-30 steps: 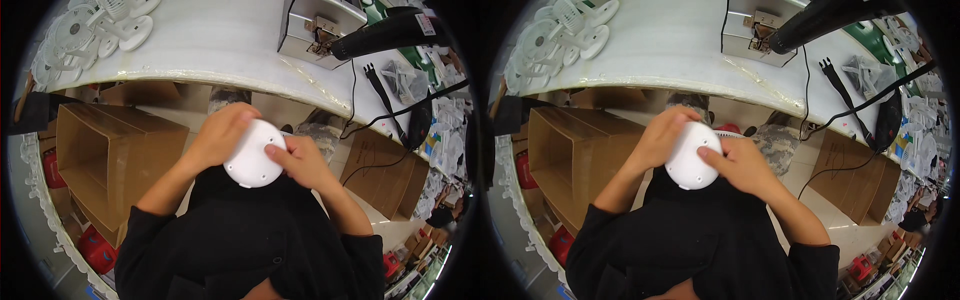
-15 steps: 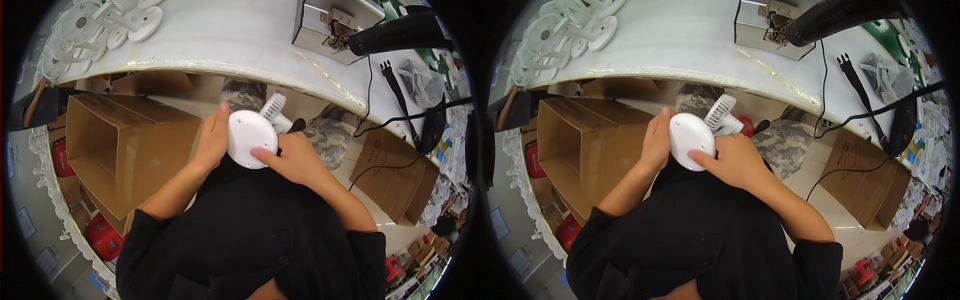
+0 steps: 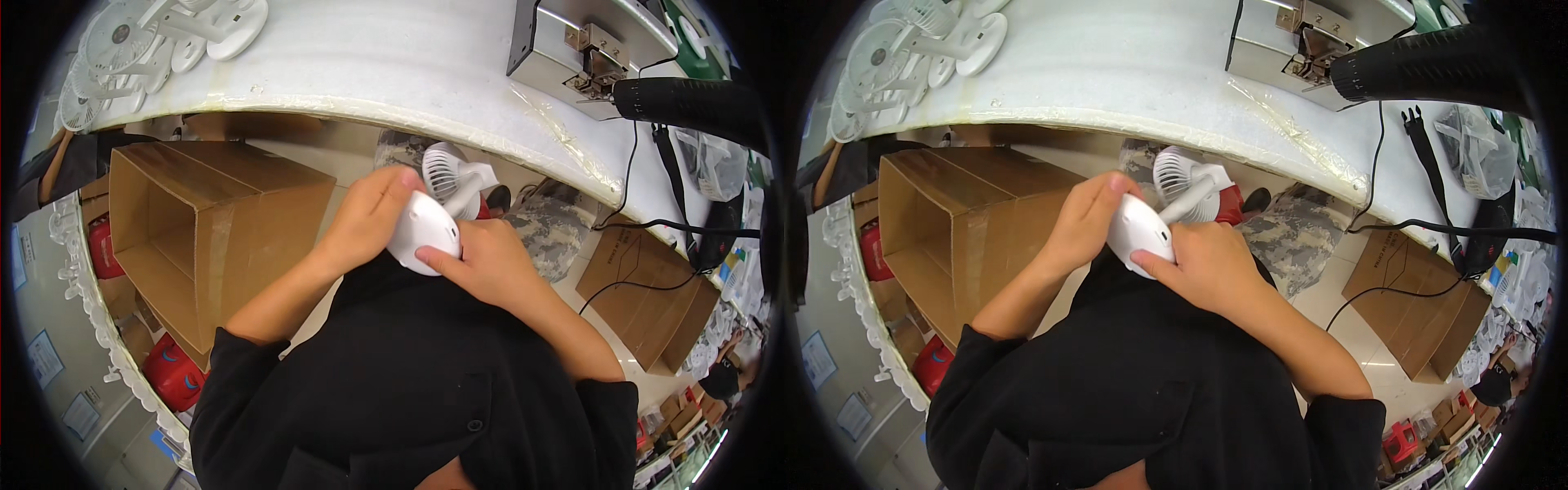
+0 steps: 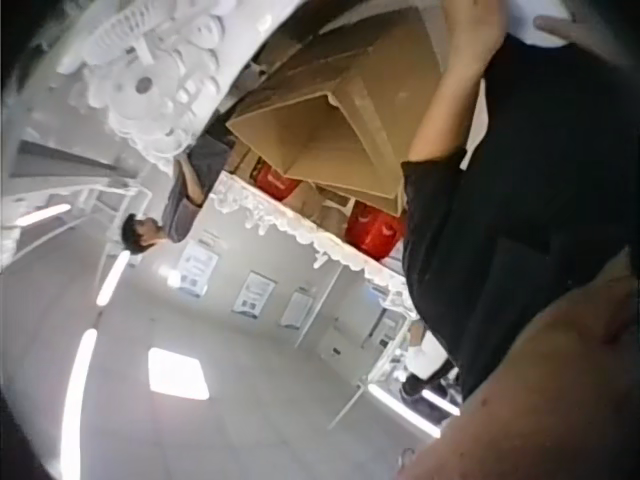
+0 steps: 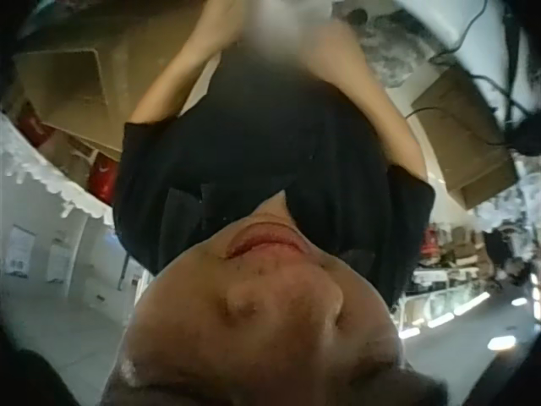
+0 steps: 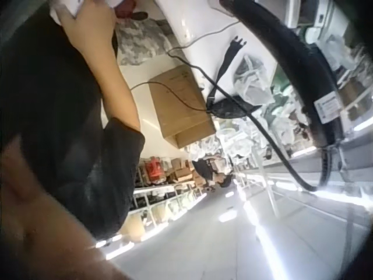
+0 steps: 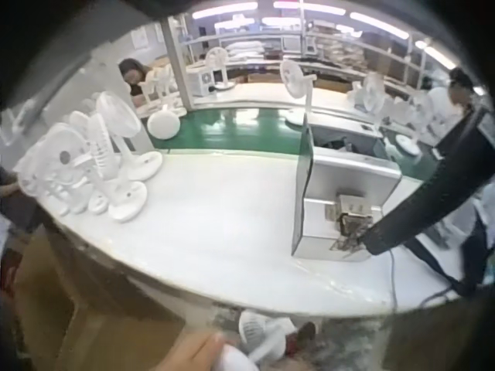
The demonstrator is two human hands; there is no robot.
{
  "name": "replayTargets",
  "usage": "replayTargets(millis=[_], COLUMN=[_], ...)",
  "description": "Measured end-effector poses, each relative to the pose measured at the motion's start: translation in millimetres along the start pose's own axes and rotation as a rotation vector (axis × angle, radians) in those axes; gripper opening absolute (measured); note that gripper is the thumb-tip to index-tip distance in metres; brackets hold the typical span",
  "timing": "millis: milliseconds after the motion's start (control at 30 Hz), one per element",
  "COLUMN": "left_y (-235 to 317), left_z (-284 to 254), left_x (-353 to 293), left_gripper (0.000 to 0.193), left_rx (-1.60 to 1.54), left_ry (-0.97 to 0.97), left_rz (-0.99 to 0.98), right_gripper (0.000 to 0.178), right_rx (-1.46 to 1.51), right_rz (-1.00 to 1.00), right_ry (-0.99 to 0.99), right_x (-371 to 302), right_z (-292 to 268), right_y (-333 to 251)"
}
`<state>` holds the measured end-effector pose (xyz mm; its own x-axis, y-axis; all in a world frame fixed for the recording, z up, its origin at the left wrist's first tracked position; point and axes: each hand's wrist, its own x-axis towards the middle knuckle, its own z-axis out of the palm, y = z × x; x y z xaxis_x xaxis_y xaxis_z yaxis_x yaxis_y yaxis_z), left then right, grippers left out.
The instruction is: The person is using an electric screwdriver to assemble small portable fans at a factory workbench.
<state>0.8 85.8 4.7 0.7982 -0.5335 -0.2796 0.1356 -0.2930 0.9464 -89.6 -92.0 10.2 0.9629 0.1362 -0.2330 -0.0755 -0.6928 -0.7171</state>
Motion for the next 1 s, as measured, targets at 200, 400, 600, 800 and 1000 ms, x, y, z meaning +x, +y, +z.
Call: replayTargets(millis=[200,400,600,800,1000], left_y=[17.7,17.3,15.8,117.5,203.3], left_z=[0.8,-11.8,-12.7,-63.0,-68.2], left_x=[10.3,1.0,-6.5,1.4,28.1], left_gripper=[0.021,0.027,0.031,0.021,0.042], left_rx=[0.611,0.458,0.146,0.612,0.793], left_ry=[-0.058,0.079,0.214,-0.074,0.557], left_rz=[0.802,0.425,0.220,0.289,0.943], right_gripper=[0.047,0.045,0.044,0.036,0.025], right_rx=[0.099,0.140,0.008,0.295,0.693], right_rz=[-0.063,-0.162,-0.280,-0.342,-0.316], right_ry=[-0.117,0.010,0.003,-0.129,-0.115], right_x=[5.7,10.0,13.7,14.1,-16.3], right_z=[-10.1,-9.7,-1.6,-50.3,-95.4], right_y=[-11.7,-22.5,-28.3,-38.7,-23.5])
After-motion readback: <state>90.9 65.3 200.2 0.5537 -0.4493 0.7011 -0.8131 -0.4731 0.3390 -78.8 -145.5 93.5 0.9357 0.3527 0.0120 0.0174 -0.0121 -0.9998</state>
